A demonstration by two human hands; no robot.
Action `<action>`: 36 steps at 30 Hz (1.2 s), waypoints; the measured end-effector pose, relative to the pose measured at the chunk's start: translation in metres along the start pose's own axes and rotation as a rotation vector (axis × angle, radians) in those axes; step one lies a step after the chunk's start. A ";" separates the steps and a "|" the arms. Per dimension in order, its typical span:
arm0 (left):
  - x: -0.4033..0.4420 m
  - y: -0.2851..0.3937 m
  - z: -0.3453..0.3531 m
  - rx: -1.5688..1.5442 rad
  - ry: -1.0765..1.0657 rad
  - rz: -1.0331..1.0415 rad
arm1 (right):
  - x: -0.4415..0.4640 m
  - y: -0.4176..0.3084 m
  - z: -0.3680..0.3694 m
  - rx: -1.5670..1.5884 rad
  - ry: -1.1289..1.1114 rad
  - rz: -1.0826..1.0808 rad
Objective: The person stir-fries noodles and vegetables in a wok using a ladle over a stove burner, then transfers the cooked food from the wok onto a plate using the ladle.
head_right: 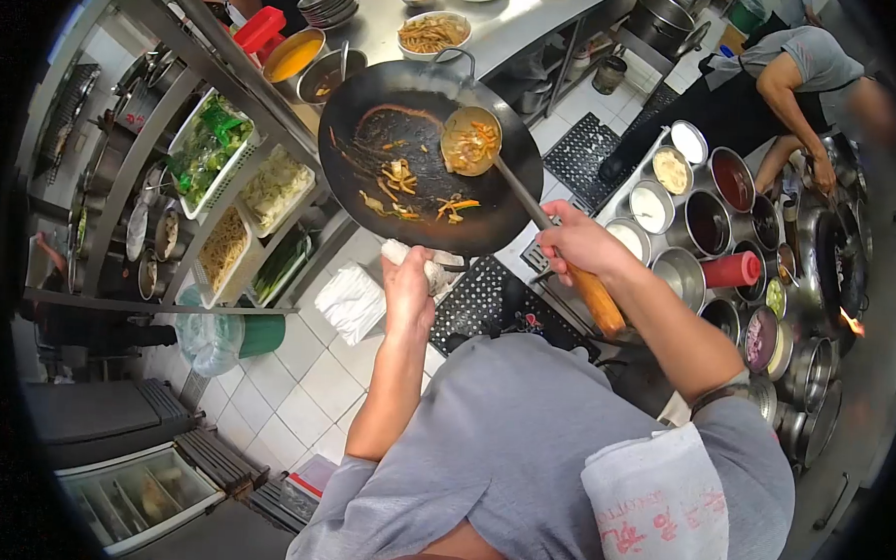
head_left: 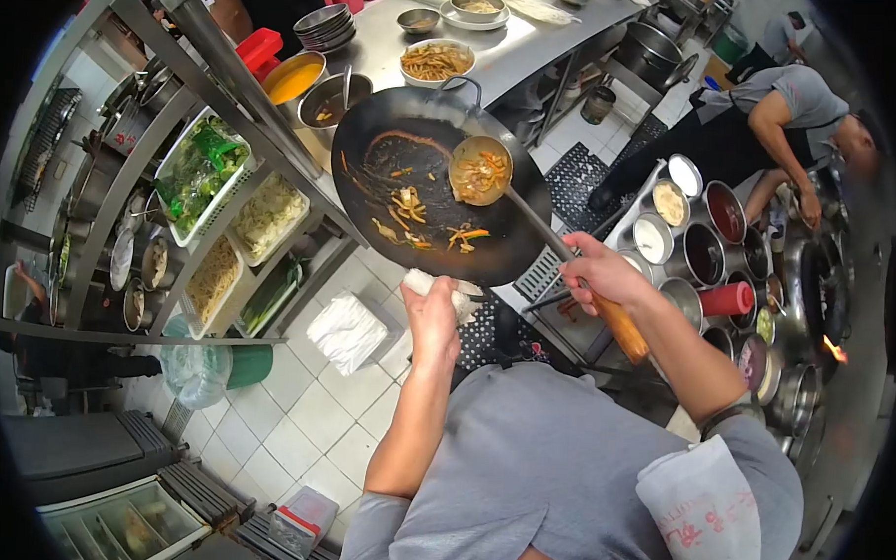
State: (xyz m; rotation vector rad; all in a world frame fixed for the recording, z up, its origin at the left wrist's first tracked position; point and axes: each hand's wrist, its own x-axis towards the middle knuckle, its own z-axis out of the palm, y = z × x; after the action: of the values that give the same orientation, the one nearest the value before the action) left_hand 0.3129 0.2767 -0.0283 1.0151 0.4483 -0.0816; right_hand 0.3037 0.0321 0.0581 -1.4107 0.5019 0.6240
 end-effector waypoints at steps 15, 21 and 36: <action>0.002 0.013 -0.002 0.052 0.030 0.058 | -0.018 0.072 0.011 0.541 -0.521 -0.025; 0.005 0.011 -0.010 0.033 0.017 0.011 | -0.017 0.042 -0.016 0.398 -0.258 0.069; 0.006 -0.019 -0.010 0.217 0.108 0.113 | -0.084 -0.053 0.048 0.268 -0.248 0.286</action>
State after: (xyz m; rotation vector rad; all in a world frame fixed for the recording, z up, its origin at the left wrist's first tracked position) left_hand 0.3102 0.2759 -0.0508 1.2609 0.4870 0.0270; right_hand 0.2745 0.0685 0.1577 -0.9997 0.5705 0.9134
